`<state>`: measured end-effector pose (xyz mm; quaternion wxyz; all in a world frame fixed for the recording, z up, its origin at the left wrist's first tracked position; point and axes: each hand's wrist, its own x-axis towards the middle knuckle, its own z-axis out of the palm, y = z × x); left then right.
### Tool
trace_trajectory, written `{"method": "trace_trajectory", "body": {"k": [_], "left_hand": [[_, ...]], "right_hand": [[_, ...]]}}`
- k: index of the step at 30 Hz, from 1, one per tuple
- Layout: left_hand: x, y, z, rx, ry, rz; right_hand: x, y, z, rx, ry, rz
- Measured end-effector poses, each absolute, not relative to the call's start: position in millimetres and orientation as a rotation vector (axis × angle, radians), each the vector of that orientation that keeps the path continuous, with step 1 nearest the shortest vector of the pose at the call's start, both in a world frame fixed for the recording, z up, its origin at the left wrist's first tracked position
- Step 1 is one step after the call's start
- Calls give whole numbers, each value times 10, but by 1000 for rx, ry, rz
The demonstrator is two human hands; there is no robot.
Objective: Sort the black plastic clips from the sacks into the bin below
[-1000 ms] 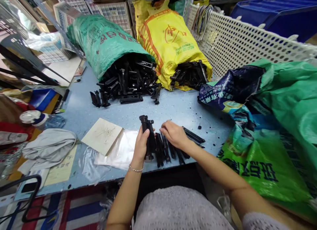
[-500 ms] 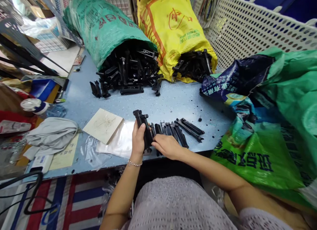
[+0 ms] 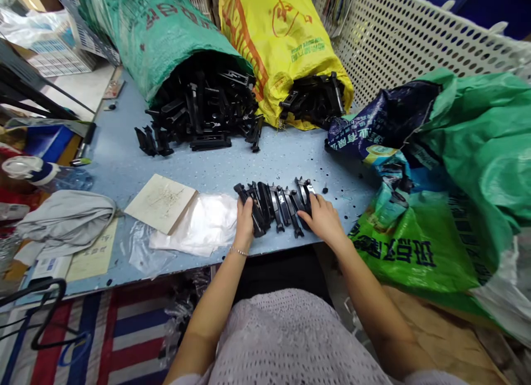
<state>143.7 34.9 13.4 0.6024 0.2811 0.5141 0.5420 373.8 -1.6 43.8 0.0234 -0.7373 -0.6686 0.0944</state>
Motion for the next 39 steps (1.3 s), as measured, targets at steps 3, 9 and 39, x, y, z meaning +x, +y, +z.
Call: {"method": "trace_trajectory", "body": {"k": [3, 9, 39], "left_hand": [[1436, 424, 240, 504, 1131, 1256], [1372, -2, 476, 754, 1245, 1387], [26, -153, 159, 1226, 1633, 1373]], "right_hand": [[3694, 10, 576, -2122, -1958, 361], [2983, -240, 652, -1375, -1652, 1364], [2073, 147, 346, -841, -459, 2209]]}}
